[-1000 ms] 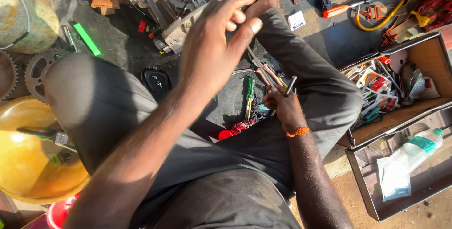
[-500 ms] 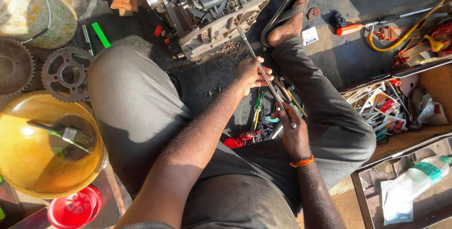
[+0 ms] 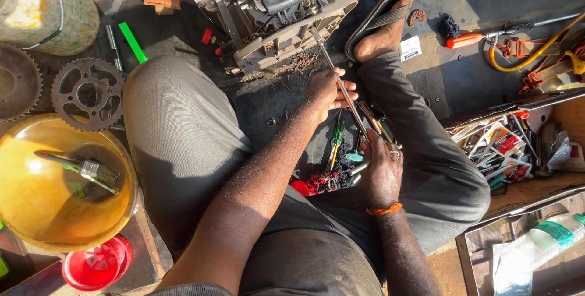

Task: The person sits on the floor of a repair workshop working on a small petrol engine mounted on a sprayer unit. They use a long socket wrench on the engine, handle a fuel hose near the tank, and wipe parts with a cloth.

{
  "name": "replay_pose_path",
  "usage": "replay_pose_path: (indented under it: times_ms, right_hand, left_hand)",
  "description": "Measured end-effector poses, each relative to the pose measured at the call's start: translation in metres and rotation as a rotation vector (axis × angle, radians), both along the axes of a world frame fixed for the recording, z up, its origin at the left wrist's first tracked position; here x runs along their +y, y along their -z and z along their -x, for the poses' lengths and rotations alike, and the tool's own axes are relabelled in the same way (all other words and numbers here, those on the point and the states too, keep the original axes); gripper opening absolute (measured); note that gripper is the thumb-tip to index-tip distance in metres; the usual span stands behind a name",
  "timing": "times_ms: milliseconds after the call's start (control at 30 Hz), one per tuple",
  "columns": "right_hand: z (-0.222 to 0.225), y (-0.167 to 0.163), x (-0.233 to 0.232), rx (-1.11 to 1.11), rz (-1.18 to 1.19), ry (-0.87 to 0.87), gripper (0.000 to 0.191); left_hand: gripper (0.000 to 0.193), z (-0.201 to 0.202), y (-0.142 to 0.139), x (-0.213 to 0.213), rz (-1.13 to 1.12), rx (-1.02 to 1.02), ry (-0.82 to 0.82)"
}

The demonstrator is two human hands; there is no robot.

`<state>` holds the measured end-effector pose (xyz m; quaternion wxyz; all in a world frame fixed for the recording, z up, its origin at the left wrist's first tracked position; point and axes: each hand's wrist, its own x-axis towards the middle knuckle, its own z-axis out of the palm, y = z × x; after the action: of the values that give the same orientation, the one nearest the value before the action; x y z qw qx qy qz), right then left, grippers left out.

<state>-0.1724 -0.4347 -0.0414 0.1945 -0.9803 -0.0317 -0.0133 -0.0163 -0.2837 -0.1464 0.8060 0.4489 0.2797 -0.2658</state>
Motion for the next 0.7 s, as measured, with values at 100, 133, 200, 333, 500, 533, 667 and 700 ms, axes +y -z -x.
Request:
replay_pose_path:
  times_ms: [100,133,200,333,500,533,667,700]
  right_hand:
    - [0.006,0.012,-0.004,-0.107,0.145,-0.104,0.037]
    - [0.007,0.018,-0.006,-0.078,0.089,-0.081,0.035]
    - [0.005,0.029,-0.012,-0.023,-0.02,-0.035,0.032]
    - [-0.011,0.039,-0.02,0.762,-1.745,0.606,0.052]
    - [0.011,0.0,-0.013,0.907,-1.625,0.518,0.096]
    - [0.017,-0.011,-0.015,0.863,-1.6,0.404,0.093]
    - [0.016,-0.029,-0.037,0.533,-1.342,0.231,0.07]
    - [0.012,-0.024,-0.038,0.413,-1.24,0.261,0.066]
  left_hand:
    - [0.044,-0.001,0.003,-0.004,-0.051,-0.003,-0.026]
    - [0.045,0.002,0.004,-0.007,-0.055,0.005,-0.045]
    - [0.048,0.015,0.002,-0.021,-0.061,0.02,-0.083]
    - [0.046,0.057,0.001,-0.057,-0.004,0.058,0.064]
    - [0.041,0.062,0.014,-0.065,0.087,0.056,0.088]
    - [0.042,0.06,0.016,-0.062,0.061,0.072,0.091]
    - [0.042,0.061,0.011,-0.057,-0.089,0.146,0.122]
    - [0.042,0.062,0.008,-0.055,-0.052,0.12,0.109]
